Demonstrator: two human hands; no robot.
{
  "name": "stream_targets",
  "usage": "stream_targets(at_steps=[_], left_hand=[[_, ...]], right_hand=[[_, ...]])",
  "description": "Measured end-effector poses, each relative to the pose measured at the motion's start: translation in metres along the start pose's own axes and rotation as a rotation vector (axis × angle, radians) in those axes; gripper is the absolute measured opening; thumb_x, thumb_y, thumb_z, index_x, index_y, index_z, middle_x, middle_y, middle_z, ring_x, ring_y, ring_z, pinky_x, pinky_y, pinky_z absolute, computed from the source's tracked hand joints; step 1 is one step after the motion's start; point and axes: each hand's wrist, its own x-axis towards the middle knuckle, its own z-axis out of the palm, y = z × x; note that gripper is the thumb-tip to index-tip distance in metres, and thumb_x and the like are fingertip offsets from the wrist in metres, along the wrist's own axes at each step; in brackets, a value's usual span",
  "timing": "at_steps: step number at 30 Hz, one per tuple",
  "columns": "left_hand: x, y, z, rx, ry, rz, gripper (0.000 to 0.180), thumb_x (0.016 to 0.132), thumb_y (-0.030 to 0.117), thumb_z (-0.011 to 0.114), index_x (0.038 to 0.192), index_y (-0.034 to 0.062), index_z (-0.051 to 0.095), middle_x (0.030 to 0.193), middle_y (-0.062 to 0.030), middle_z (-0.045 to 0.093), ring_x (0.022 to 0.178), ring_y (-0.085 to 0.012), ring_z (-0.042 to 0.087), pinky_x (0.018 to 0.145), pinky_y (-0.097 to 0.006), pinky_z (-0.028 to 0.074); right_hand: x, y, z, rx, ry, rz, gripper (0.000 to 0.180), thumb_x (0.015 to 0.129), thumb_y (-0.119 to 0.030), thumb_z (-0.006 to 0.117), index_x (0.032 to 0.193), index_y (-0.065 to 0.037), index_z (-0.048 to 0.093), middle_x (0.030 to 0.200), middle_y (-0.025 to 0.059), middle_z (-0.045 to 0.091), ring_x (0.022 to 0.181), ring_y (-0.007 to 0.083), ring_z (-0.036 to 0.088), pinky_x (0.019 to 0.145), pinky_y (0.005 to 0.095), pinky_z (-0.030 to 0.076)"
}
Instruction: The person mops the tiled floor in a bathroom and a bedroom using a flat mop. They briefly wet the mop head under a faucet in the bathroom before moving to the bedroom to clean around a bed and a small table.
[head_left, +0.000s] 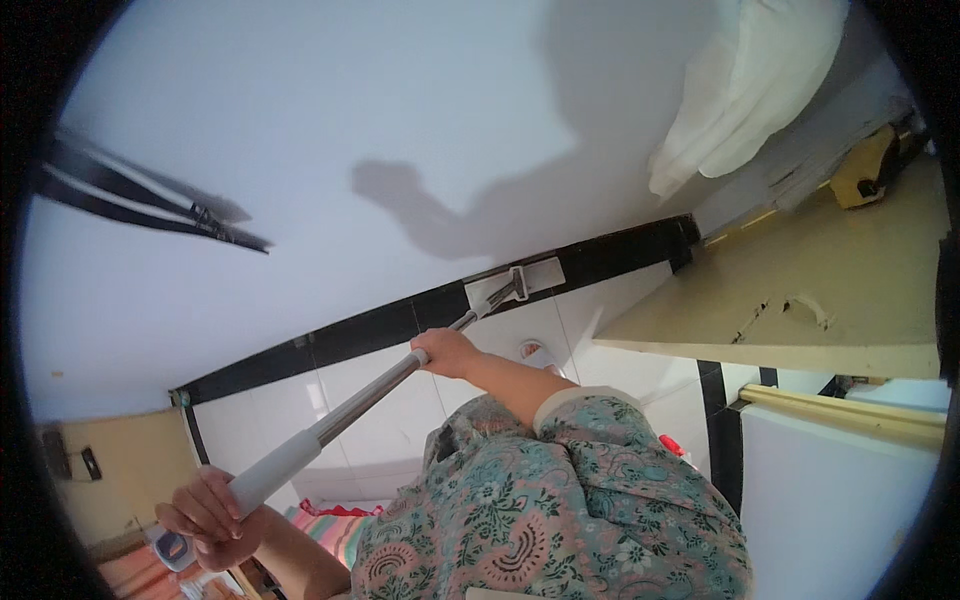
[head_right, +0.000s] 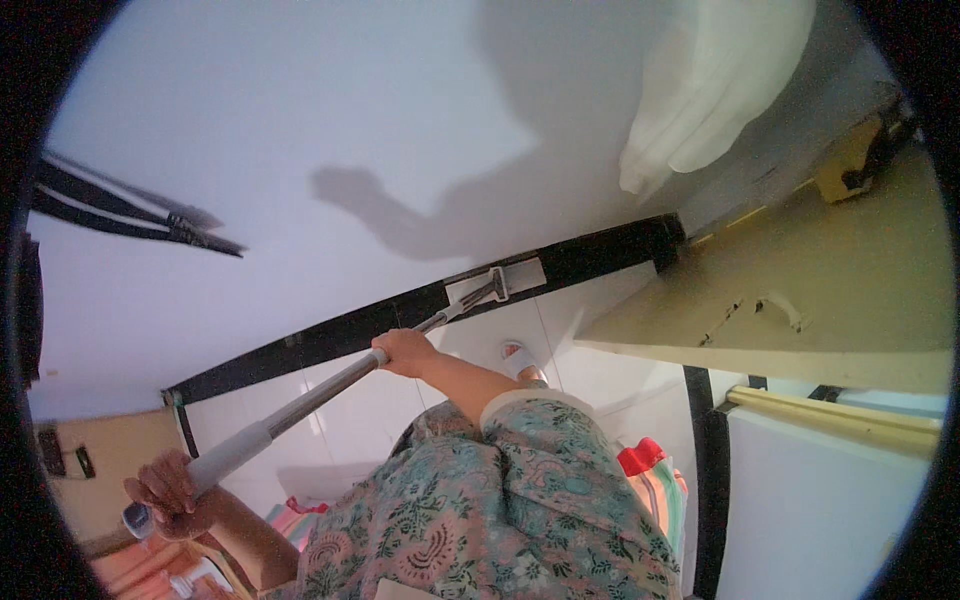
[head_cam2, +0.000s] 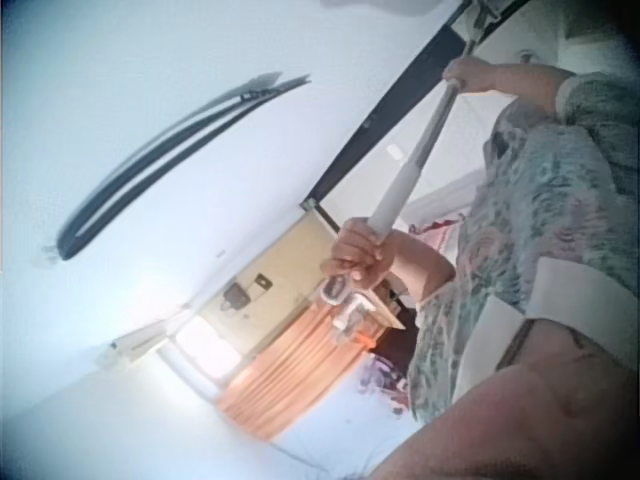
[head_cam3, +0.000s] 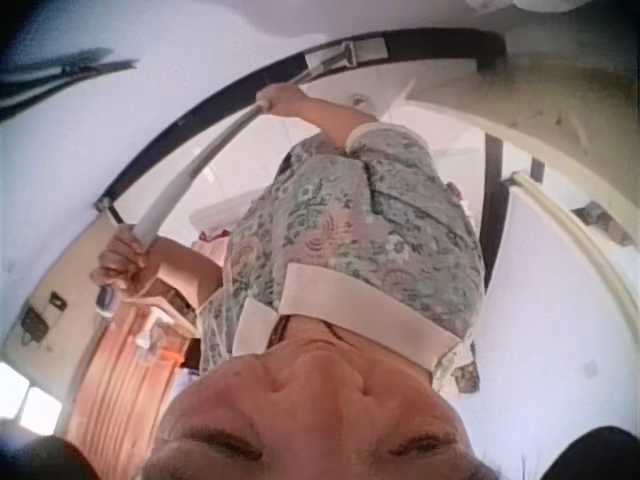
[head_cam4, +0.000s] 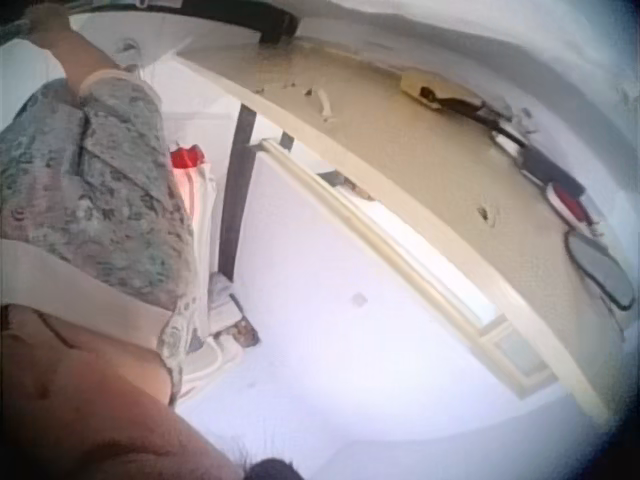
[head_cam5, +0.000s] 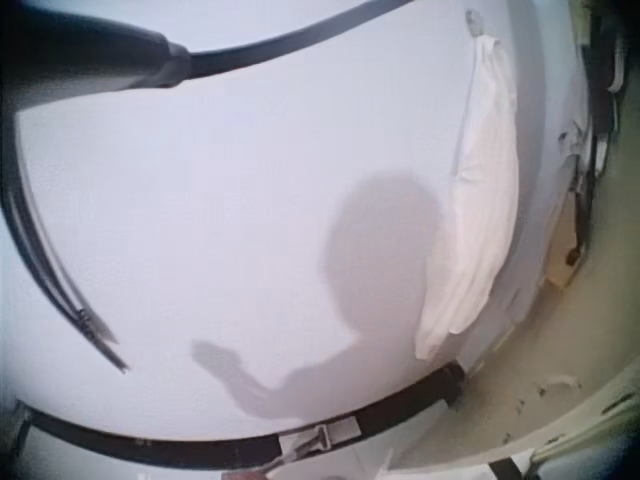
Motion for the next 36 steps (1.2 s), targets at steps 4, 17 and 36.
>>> stream_targets(at_steps=[4, 17, 36], left_hand=[[0.013, -0.012, -0.018, 0.03, 0.016, -0.074, 0.023, 0.071, 0.007, 0.06, 0.068, 0.0127, 0.038, 0.05, 0.0022, 0.041, 0.038, -0.0054, 0.042, 0.049, -0.019, 0.041], [-0.011, -0.187, 0.05, 0.095, -0.105, -0.318, 0.031, 0.079, 0.022, 0.065, 0.076, 0.0135, 0.036, 0.055, -0.0007, 0.045, 0.049, -0.0145, 0.047, 0.055, -0.032, 0.044], [0.048, -0.263, 0.132, -0.025, -0.845, -0.597, 0.012, 0.065, -0.005, 0.057, 0.066, 0.006, 0.052, 0.065, -0.0089, 0.059, 0.068, -0.0246, 0.061, 0.092, -0.046, 0.041]], right_hand=[[0.014, 0.01, -0.001, 0.025, 0.067, 0.014, 0.017, 0.069, -0.024, 0.064, 0.076, -0.011, 0.055, 0.078, 0.0086, 0.057, 0.083, 0.0308, 0.056, 0.068, 0.0455, 0.044], [-0.04, 0.181, -0.126, -0.155, 0.295, 0.261, 0.013, 0.07, -0.011, 0.061, 0.08, -0.009, 0.054, 0.084, 0.0095, 0.055, 0.088, 0.0306, 0.052, 0.072, 0.0434, 0.044], [-0.067, 0.256, -0.171, -0.05, 0.724, 0.591, 0.017, 0.075, -0.017, 0.063, 0.085, -0.006, 0.055, 0.091, 0.0131, 0.054, 0.089, 0.032, 0.052, 0.077, 0.039, 0.043]])
